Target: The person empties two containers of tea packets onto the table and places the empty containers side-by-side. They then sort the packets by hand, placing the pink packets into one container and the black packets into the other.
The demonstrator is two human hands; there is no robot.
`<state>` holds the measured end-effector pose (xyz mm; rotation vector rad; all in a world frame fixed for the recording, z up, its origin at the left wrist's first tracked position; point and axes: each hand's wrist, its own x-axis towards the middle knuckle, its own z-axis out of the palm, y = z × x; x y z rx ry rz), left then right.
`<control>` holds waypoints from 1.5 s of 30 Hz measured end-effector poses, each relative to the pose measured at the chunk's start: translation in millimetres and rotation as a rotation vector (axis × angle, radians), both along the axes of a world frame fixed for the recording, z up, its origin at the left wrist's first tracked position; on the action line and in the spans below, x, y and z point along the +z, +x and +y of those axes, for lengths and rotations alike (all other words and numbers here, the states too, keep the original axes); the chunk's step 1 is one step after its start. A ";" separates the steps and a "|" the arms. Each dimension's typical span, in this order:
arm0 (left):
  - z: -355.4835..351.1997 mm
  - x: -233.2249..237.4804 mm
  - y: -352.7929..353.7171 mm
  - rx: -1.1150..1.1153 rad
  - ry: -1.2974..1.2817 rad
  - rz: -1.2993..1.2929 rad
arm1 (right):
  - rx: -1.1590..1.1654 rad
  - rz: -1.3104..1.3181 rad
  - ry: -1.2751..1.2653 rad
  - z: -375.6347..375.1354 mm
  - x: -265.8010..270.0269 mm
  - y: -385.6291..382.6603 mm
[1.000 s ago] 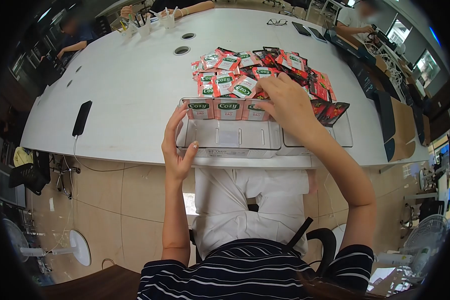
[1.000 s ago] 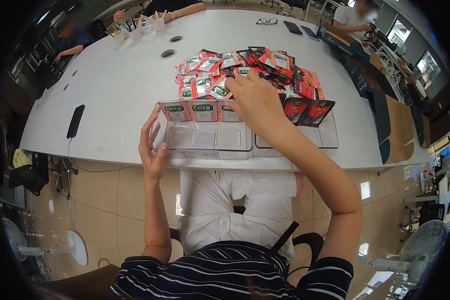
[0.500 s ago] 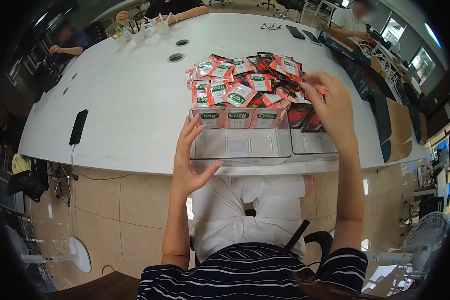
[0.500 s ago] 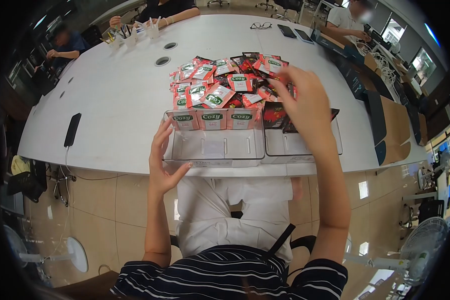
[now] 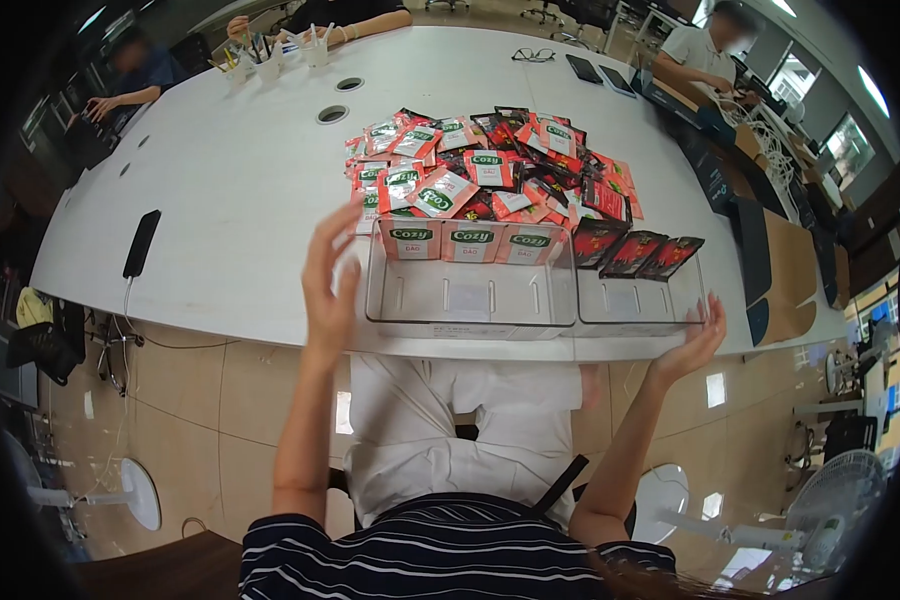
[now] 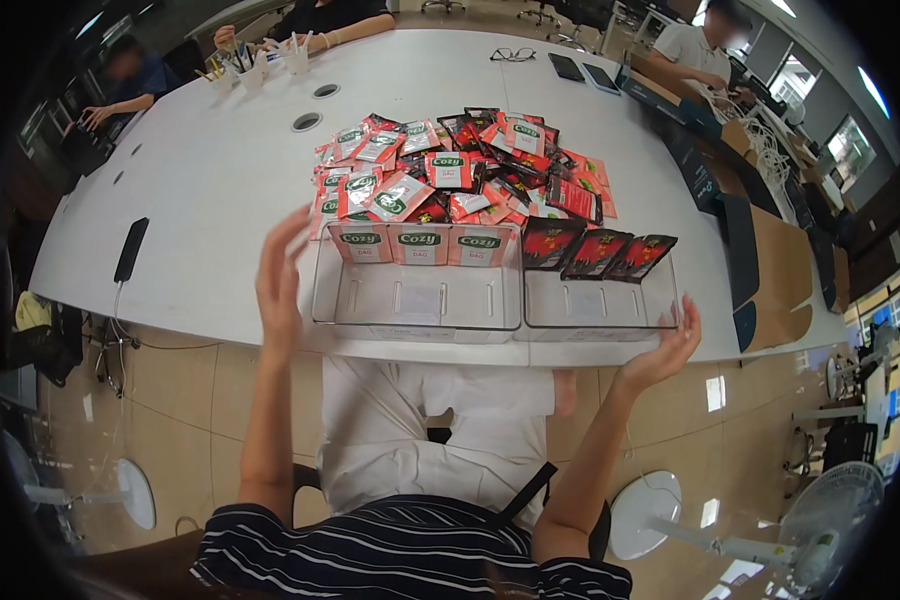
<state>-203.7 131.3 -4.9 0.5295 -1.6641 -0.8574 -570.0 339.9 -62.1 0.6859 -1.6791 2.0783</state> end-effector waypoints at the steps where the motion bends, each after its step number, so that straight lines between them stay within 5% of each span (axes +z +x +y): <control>1: -16.2 7.6 -2.2 0.032 0.000 -0.023 | -0.024 -0.005 0.072 1.2 -0.8 -1.0; 8: -148.7 14.9 -43.0 -0.050 -0.258 -0.588 | 0.008 -0.054 0.123 -2.4 4.8 4.4; 11: -164.2 -14.6 -66.4 -0.025 -0.018 -0.716 | -0.001 -0.033 0.166 0.2 -1.1 3.6; 12: -161.9 -14.1 -72.2 0.094 -0.605 -0.618 | -0.008 -0.023 0.183 1.1 -2.4 4.1; 14: -156.7 -14.1 -67.8 0.133 -0.224 -0.785 | -0.016 -0.001 0.205 0.3 -2.0 2.2; 20: -147.2 -6.5 -65.7 0.367 -0.439 -0.883 | -0.047 -0.010 0.203 -1.0 -2.2 4.9; 23: -156.7 -10.2 -63.8 0.418 -0.572 -0.684 | -0.055 -0.017 0.212 0.2 -2.2 5.4; 30: -134.1 32.3 -38.0 0.114 -0.516 -0.893 | -0.080 -0.018 0.185 -1.2 -4.8 2.3; 31: -126.7 38.1 -39.3 0.038 -0.266 -1.013 | -0.082 -0.018 0.186 -0.5 -5.3 1.9; 34: -126.2 38.6 -37.5 -0.075 -0.178 -1.128 | -0.067 -0.008 0.189 1.6 -8.6 -0.9; 37: -128.7 22.0 -37.8 -0.188 -0.202 -0.771 | -0.109 0.015 0.163 1.9 -7.7 -2.1; 40: -129.3 27.1 -40.6 -0.215 0.011 -0.915 | -0.186 0.028 0.145 3.6 12.1 4.5; 43: -137.2 13.4 -39.2 -0.155 -0.065 -0.825 | -0.278 0.124 0.126 -0.1 46.9 8.0; 45: -143.7 9.4 -43.5 -0.076 -0.111 -0.879 | -0.129 0.327 0.186 -10.1 75.0 7.0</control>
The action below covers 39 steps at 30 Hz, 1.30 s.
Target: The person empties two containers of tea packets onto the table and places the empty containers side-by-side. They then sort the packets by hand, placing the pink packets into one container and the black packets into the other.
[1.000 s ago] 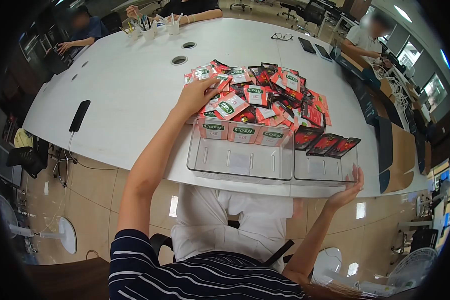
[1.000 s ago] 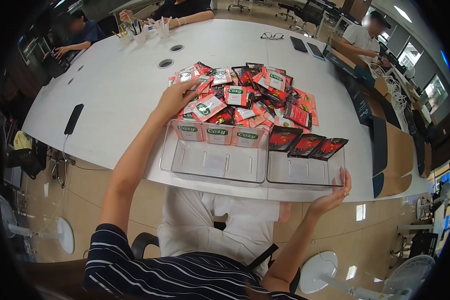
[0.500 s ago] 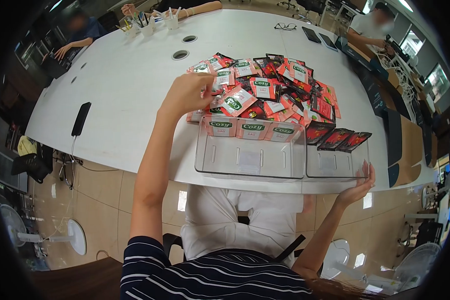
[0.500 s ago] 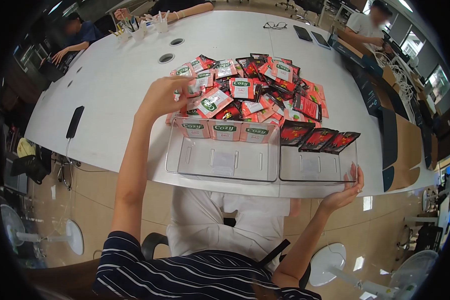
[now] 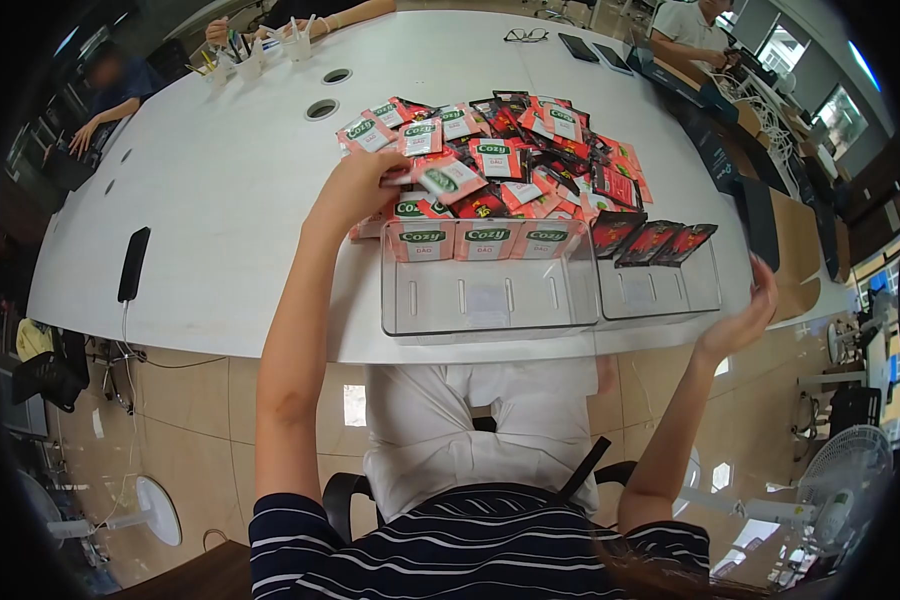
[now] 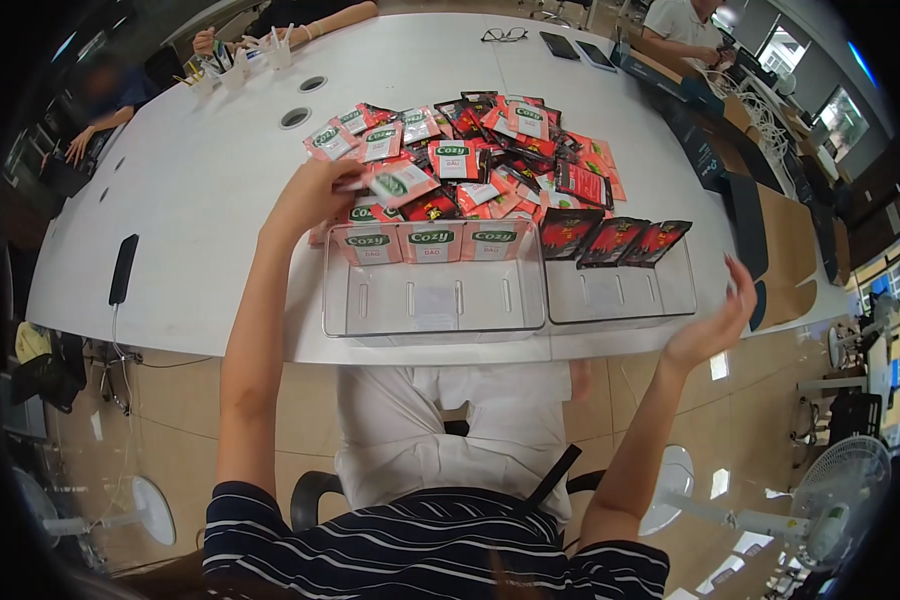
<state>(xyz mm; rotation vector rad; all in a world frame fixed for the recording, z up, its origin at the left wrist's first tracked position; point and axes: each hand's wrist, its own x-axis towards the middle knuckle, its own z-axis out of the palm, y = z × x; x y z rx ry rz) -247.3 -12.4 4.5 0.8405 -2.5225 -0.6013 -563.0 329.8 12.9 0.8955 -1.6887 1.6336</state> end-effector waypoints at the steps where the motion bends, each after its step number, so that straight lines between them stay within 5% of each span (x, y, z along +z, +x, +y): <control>1: -2.9 -0.9 -1.7 0.029 -0.037 -0.024 | 0.080 0.090 0.050 -6.9 15.1 0.2; 7: -8.6 -3.8 -7.6 0.182 -0.407 0.352 | 0.424 0.560 0.687 -109.6 86.6 62.0; 9: -3.9 -0.8 -10.5 0.155 -0.365 0.574 | 0.639 0.527 0.996 -149.3 73.4 61.3; 11: 2.7 4.6 -8.2 0.240 -0.256 0.633 | 0.736 0.174 1.441 -176.8 67.7 73.8; 15: 4.3 1.2 -17.5 0.250 0.024 0.942 | 0.286 0.560 1.781 -223.8 32.3 80.2; 16: -6.3 -4.0 -18.5 0.257 -0.091 0.943 | 0.157 0.620 1.844 -230.0 31.2 83.8; 19: -1.9 0.0 -16.8 0.230 0.187 1.003 | 0.229 0.274 1.941 -248.3 39.7 84.7; 29: -10.6 -5.3 -17.4 0.138 0.881 1.087 | 0.161 0.491 1.570 -254.1 29.2 50.0; 39: -19.5 -24.3 -17.8 0.199 0.834 0.997 | 0.395 0.433 1.096 -206.5 73.8 76.0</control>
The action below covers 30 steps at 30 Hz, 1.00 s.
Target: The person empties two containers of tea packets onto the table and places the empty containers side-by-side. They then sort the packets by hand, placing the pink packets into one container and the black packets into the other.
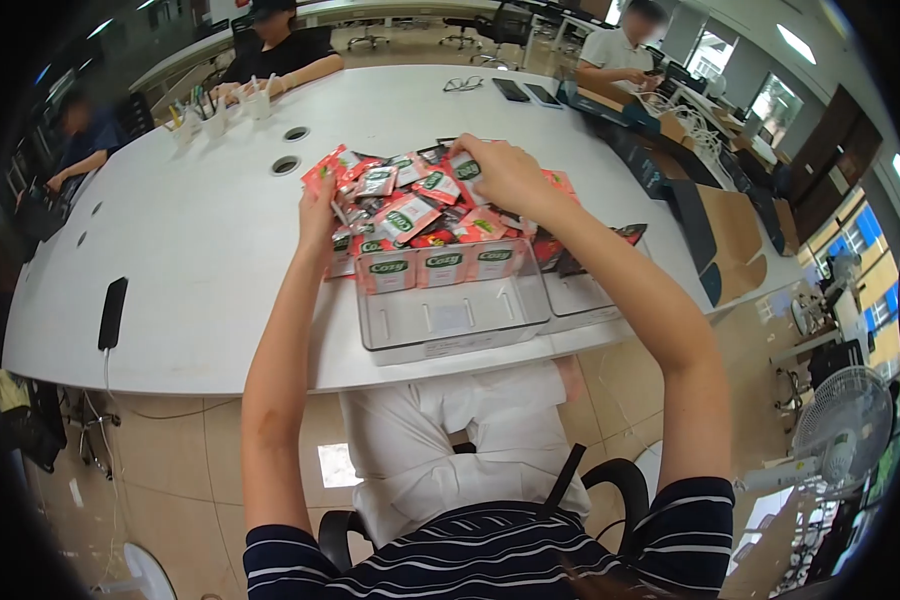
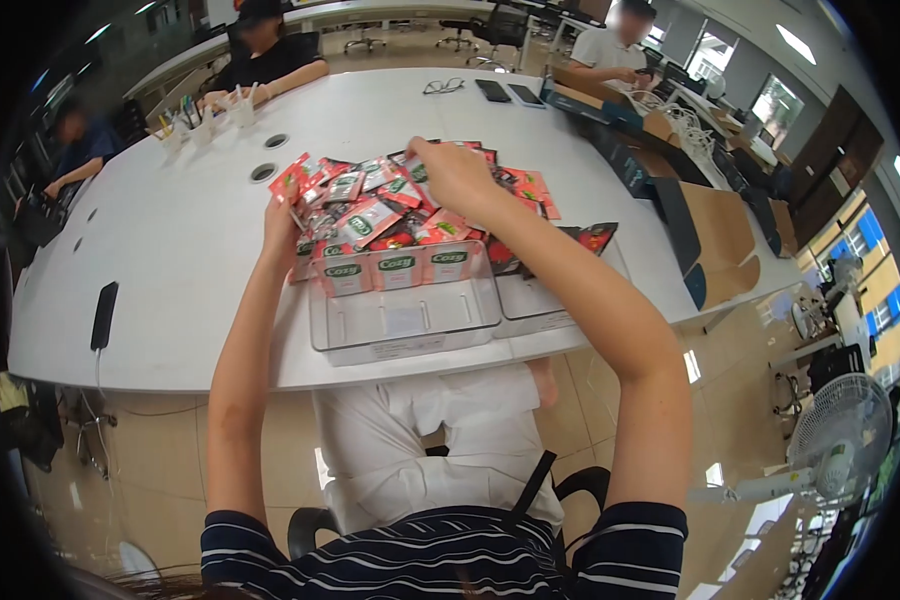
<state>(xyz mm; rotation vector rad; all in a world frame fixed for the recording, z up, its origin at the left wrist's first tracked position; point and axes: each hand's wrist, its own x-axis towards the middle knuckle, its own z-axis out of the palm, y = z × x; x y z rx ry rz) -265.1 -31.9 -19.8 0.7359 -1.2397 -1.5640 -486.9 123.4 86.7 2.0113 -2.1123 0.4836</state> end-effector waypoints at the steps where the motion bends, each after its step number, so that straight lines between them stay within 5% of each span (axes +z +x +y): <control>1: 1.1 0.3 -2.5 0.005 0.010 0.014 | 0.030 -0.049 -0.031 6.8 6.2 7.3; 5: -2.7 -6.1 -2.3 -0.009 0.065 0.051 | 0.131 -0.144 -0.202 27.6 19.4 29.7; 14: -7.4 -16.1 -0.7 -0.046 0.100 0.089 | 0.304 -0.417 -0.146 67.3 32.5 70.2; 22: -6.4 -10.7 0.8 -0.019 0.104 0.049 | 0.461 -0.015 -0.280 54.7 -17.5 107.1; 30: 1.1 -0.2 0.0 -0.043 0.145 0.052 | 0.462 0.069 -0.240 26.0 -36.2 112.2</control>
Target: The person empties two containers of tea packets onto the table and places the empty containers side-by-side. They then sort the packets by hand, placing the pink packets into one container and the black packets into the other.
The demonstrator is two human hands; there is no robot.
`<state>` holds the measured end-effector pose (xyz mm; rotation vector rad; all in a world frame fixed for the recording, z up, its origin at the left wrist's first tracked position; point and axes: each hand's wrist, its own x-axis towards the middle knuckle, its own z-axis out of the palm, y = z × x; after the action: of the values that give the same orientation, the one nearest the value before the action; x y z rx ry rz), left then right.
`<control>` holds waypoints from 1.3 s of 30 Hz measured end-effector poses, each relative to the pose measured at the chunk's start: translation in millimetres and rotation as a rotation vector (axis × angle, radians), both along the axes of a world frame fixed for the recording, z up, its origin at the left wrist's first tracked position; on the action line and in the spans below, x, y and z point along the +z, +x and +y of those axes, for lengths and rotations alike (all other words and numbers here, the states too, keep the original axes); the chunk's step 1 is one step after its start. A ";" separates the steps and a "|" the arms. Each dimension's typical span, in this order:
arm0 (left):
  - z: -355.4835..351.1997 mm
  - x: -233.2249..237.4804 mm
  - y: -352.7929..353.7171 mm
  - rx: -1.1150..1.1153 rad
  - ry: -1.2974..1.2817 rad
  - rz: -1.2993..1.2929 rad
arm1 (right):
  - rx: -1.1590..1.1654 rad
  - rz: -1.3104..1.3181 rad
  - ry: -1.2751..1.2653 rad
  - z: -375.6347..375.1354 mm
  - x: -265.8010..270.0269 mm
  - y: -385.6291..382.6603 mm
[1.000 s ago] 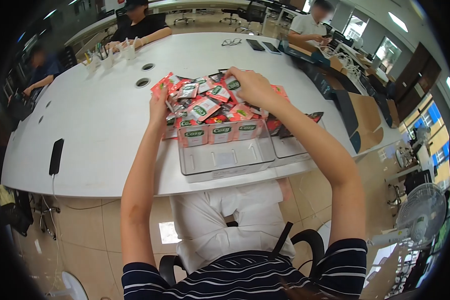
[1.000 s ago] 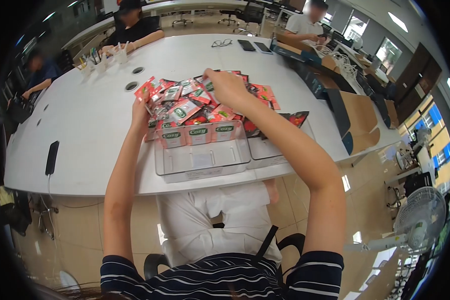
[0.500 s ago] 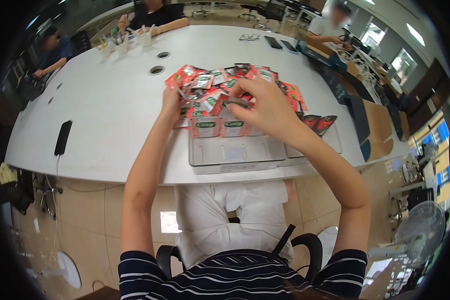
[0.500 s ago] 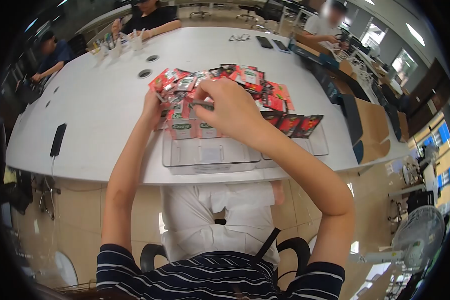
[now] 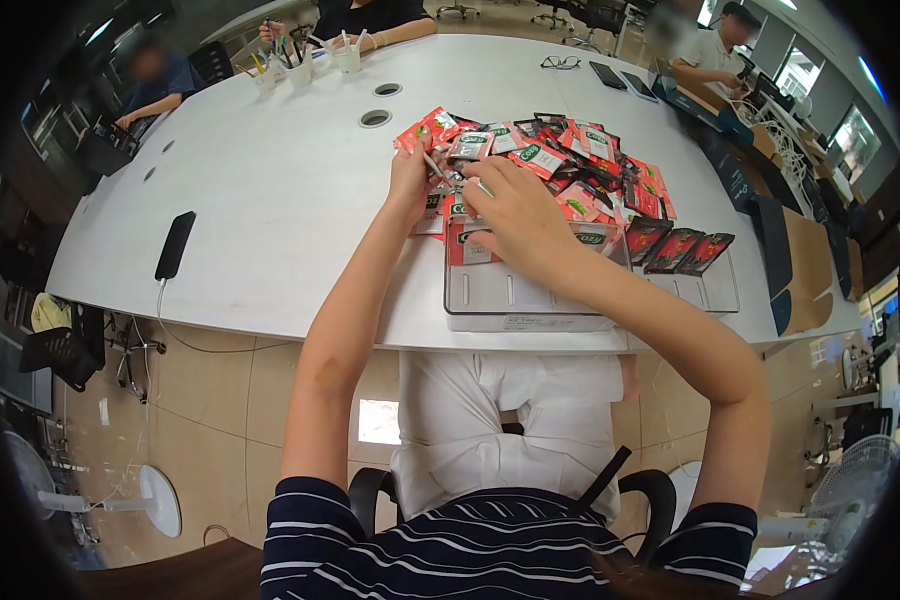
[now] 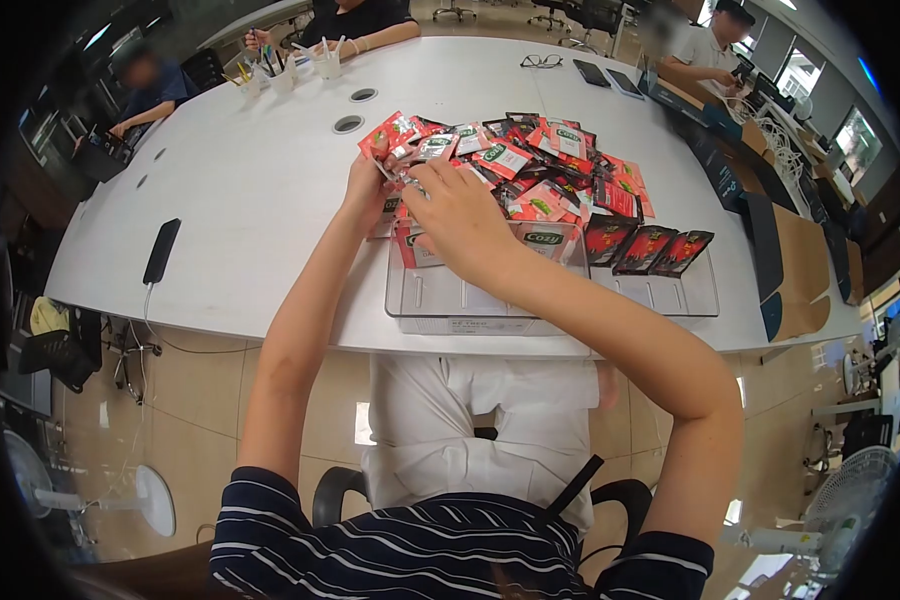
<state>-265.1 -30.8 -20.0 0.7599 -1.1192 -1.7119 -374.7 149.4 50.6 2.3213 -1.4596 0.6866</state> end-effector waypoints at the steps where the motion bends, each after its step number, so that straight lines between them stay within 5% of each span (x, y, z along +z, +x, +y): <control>1: 3.4 3.0 -0.3 -0.001 -0.011 0.002 | -0.005 0.007 0.016 -1.0 0.1 -0.3; 16: 7.3 8.1 -2.1 -0.308 0.031 0.388 | 0.068 -0.117 -0.136 -11.7 7.2 -6.6; 25: 25.2 20.6 -1.6 -0.444 -0.012 0.250 | -0.051 0.066 -0.243 -22.6 18.6 -9.7; 28: 25.7 18.6 -3.0 -0.389 -0.040 0.266 | -0.021 0.116 -0.400 -25.1 14.9 -14.5; 39: 18.3 18.1 -1.2 -0.163 -0.027 0.272 | 0.044 -0.147 -0.282 -9.4 19.3 -40.9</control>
<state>-266.3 -12.6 -1.9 0.4122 -1.0344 -1.8680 -415.7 140.0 69.9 2.1293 -1.2776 1.0228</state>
